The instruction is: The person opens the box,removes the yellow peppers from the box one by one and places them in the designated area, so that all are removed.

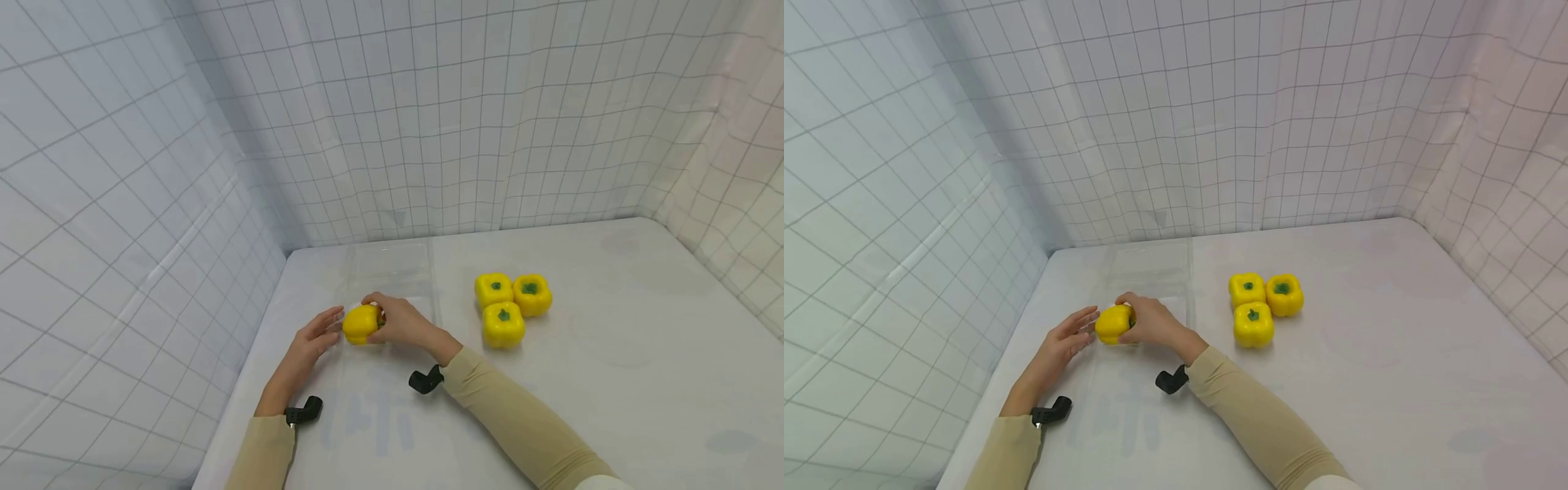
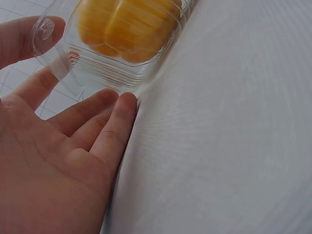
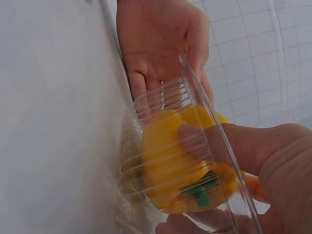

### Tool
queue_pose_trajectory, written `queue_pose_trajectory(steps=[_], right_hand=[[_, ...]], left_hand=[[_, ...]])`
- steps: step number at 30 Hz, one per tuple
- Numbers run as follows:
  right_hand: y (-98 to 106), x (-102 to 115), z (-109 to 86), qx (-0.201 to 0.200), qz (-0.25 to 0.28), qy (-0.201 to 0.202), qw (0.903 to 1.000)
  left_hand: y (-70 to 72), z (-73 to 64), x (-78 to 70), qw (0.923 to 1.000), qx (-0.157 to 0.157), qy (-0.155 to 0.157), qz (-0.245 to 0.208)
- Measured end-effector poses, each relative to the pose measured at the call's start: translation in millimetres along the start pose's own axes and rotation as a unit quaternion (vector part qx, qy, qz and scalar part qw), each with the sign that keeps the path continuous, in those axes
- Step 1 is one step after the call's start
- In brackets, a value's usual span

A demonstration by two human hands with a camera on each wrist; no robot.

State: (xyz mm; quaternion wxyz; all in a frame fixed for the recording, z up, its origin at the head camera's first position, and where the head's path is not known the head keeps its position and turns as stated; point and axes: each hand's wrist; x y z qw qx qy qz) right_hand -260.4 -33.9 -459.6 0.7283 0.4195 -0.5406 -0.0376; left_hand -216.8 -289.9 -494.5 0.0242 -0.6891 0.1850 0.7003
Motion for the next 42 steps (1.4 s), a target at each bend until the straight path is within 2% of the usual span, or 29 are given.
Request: queue_pose_trajectory(steps=[17,21,26,34,42], right_hand=[[-2.0,-6.7,-0.5,-0.011,-0.014,0.003,0.9998],[-1.0,-4.7,-0.5,-0.014,-0.024,0.018,0.9994],[0.1,-4.3,-2.7,-0.016,-0.039,0.027,0.9988],[5.2,-4.3,-1.4,-0.028,-0.014,0.014,0.9994],[16.2,2.9,0.1,-0.048,-0.028,0.028,0.9981]], left_hand=[[-3.1,3.8,2.8,0.9999,0.012,0.006,0.003],[-4.1,5.1,3.3,1.0,0.004,0.007,0.0],[-7.4,6.7,2.4,0.9998,0.011,0.011,0.009],[-1.2,5.1,3.6,0.9999,0.013,-0.004,-0.003],[2.6,2.7,7.8,0.9998,0.007,-0.019,-0.009]])
Point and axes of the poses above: each hand's wrist, its own z-axis towards the middle knuckle, its own y-axis out of the back of the hand, x = y × z, and after that the axes turned 1 degree about -y, right-handed
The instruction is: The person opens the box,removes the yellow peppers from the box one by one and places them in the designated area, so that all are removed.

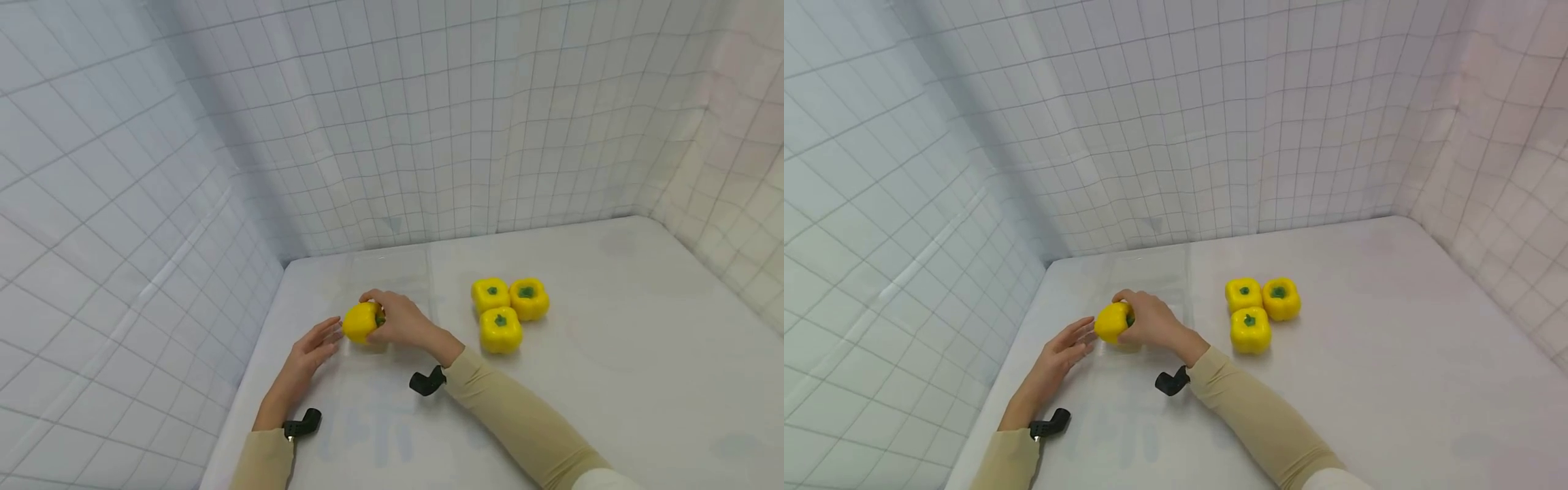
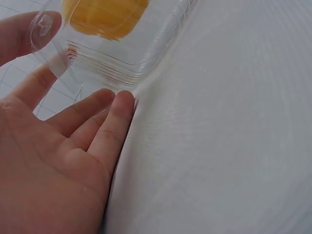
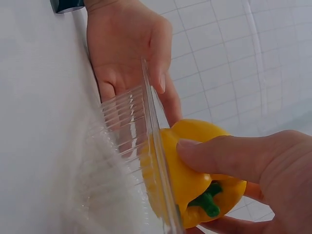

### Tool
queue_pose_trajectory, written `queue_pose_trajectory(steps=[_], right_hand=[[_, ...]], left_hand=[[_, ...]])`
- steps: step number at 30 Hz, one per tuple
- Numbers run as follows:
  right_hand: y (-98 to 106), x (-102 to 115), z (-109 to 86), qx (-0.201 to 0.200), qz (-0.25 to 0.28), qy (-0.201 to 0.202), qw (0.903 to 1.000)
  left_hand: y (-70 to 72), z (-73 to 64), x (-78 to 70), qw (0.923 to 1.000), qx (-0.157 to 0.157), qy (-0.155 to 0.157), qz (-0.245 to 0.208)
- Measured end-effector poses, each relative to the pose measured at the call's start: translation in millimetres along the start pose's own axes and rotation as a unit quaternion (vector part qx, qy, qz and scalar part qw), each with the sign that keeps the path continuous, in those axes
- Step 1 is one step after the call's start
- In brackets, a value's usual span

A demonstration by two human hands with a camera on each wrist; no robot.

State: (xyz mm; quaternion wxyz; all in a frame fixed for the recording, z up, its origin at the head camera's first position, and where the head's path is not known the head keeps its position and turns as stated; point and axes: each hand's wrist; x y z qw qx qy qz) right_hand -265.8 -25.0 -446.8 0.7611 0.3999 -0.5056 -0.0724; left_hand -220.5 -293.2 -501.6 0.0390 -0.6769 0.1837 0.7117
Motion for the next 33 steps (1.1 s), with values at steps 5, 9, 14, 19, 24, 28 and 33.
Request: queue_pose_trajectory(steps=[5,9,14,19,24,28,33], right_hand=[[4.3,2.7,-1.0,-0.018,0.009,0.005,0.9998],[4.0,2.1,-0.6,-0.017,0.011,0.003,0.9998],[5.3,2.4,-0.1,-0.022,0.013,-0.001,0.9997],[7.5,1.7,-4.1,-0.027,0.01,-0.008,0.9996],[12.6,1.1,-5.4,-0.041,0.007,-0.018,0.999],[17.2,3.2,-4.5,-0.048,0.014,-0.017,0.9986],[23.4,10.5,-3.5,-0.045,0.004,-0.007,0.9989]], left_hand=[[-0.4,-0.7,-1.9,1.0,0.0,-0.006,0.001],[0.9,-2.6,-2.1,0.9998,0.006,-0.013,0.014],[2.7,-3.2,-2.1,0.9994,0.01,-0.027,0.017],[1.9,-3.4,-2.9,0.9994,0.014,-0.028,0.018],[1.9,-3.4,-6.2,0.9989,0.014,-0.035,0.028],[2.5,-2.9,-6.4,0.9988,0.016,-0.037,0.027],[0.0,-3.3,-4.5,0.9993,0.015,-0.028,0.021]])
Point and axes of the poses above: each hand's wrist, its own z-axis towards the middle knuckle, its own y-axis out of the back of the hand, x = y × z, and after that the axes turned 1 degree about -y, right-handed
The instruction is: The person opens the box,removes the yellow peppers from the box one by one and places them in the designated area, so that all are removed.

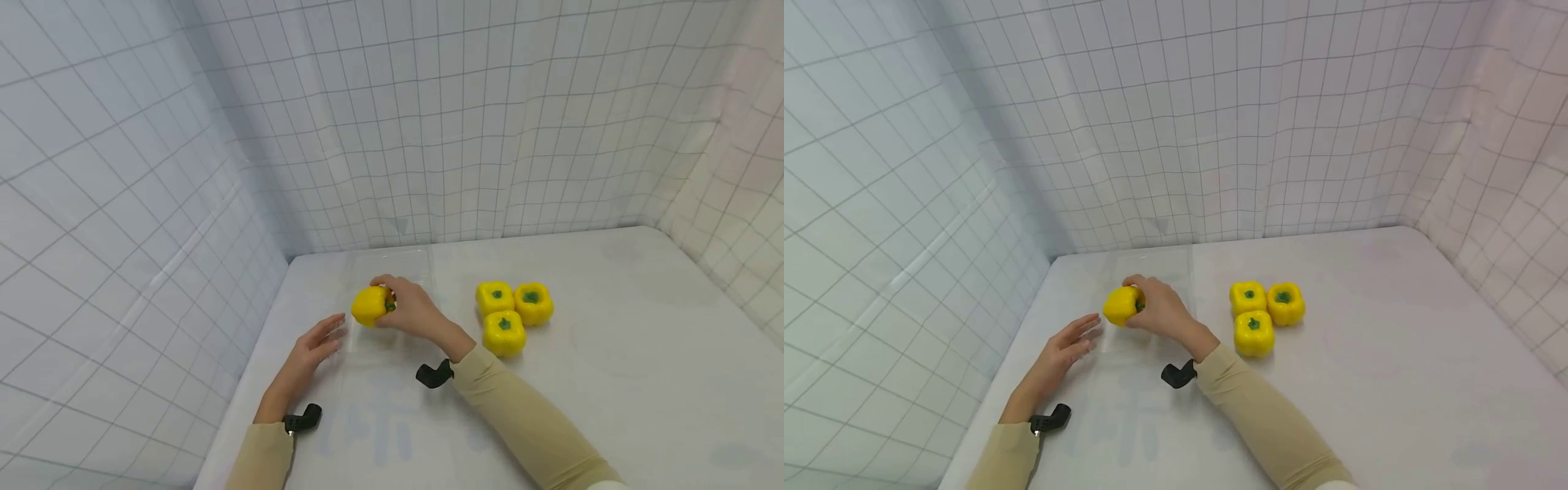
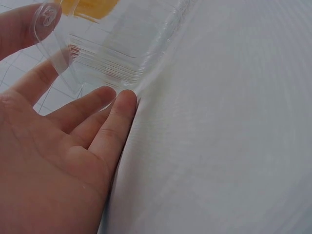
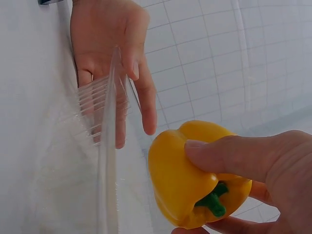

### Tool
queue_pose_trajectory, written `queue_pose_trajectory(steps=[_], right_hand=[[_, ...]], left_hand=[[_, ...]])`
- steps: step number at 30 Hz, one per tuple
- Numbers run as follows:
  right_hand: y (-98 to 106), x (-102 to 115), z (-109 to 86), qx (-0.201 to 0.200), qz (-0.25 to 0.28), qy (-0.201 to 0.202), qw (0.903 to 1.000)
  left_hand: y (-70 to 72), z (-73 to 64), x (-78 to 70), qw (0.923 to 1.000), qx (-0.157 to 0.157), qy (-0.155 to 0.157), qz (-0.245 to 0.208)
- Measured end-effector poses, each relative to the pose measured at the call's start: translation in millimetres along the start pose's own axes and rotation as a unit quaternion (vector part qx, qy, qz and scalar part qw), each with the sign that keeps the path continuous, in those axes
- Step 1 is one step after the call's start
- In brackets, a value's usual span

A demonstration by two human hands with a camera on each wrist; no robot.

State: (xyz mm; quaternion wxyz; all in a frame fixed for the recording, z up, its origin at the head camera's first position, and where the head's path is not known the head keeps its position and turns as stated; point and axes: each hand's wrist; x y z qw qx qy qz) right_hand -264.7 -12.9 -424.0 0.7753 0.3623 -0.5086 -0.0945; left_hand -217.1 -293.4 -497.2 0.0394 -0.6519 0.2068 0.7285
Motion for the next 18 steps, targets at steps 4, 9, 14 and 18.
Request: queue_pose_trajectory(steps=[4,9,14,18], right_hand=[[6.8,6.1,0.5,-0.003,-0.006,0.004,1.0],[16.1,9.3,-1.8,-0.013,-0.007,0.01,0.9998],[24.3,9.9,-5.1,-0.022,-0.002,0.006,0.9997],[31.0,9.3,-7.5,-0.036,-0.001,0.004,0.9993]], left_hand=[[0.2,0.5,0.1,1.0,-0.005,0.006,0.005],[-0.6,0.5,0.6,0.9999,-0.006,0.005,0.007],[-0.4,-0.8,0.6,1.0,-0.002,0.002,0.006],[-0.2,-0.4,0.4,1.0,0.001,-0.001,0.004]])
Point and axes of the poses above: each hand's wrist, its own z-axis towards the middle knuckle, its own y-axis out of the back of the hand, x = y × z, and after that the axes turned 1 degree about -y, right-handed
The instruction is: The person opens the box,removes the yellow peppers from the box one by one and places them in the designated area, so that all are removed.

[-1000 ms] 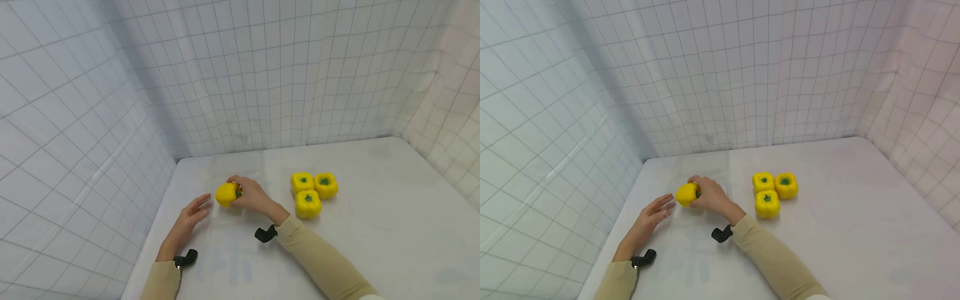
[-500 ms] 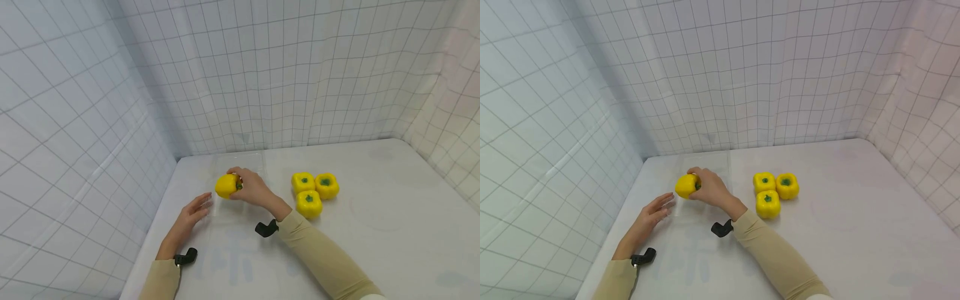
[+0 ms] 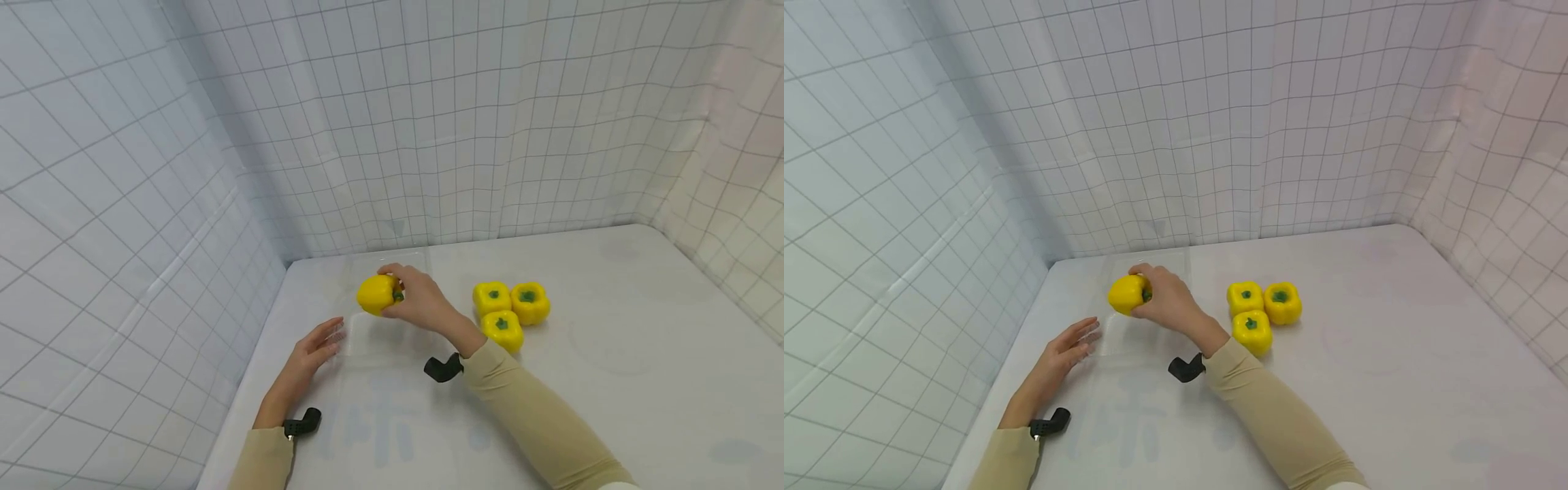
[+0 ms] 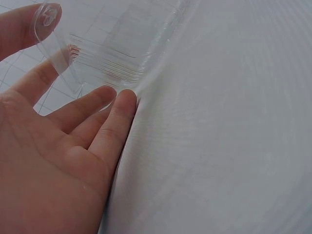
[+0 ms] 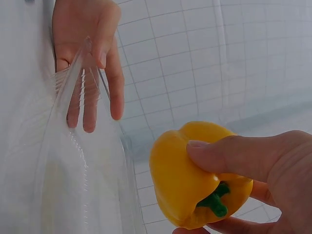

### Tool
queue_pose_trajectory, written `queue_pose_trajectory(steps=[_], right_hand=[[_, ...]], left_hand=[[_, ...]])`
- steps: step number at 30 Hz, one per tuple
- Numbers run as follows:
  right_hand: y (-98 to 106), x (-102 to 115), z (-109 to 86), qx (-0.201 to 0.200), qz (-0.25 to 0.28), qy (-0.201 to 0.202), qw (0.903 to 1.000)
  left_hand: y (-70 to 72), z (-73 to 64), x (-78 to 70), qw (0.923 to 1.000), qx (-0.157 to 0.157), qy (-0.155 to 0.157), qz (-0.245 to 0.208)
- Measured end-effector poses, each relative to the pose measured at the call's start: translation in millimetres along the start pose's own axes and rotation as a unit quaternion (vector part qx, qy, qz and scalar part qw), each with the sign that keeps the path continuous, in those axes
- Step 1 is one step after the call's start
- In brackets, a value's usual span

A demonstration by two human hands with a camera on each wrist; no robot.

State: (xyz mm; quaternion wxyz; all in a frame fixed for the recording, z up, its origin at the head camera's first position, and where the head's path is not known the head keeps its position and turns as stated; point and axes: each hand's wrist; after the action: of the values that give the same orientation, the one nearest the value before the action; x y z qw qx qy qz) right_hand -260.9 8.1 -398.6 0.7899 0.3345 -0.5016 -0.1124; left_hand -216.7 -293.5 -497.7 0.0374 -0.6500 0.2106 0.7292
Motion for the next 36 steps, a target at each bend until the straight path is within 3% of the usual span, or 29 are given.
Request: queue_pose_trajectory(steps=[36], right_hand=[[60.6,-18.1,-32.6,-0.093,0.007,-0.025,0.9954]], left_hand=[[-0.1,0.0,-0.7,0.9999,0.001,-0.013,0.003]])
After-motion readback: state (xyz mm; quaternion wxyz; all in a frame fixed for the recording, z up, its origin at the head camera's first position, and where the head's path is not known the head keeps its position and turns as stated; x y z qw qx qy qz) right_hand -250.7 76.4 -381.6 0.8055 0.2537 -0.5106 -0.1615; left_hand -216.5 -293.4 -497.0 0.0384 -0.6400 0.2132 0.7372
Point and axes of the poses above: each hand's wrist, its own z-axis towards the middle knuckle, its own y-axis out of the back of the hand, x = y × z, and after that the axes turned 1 degree about -y, right-handed
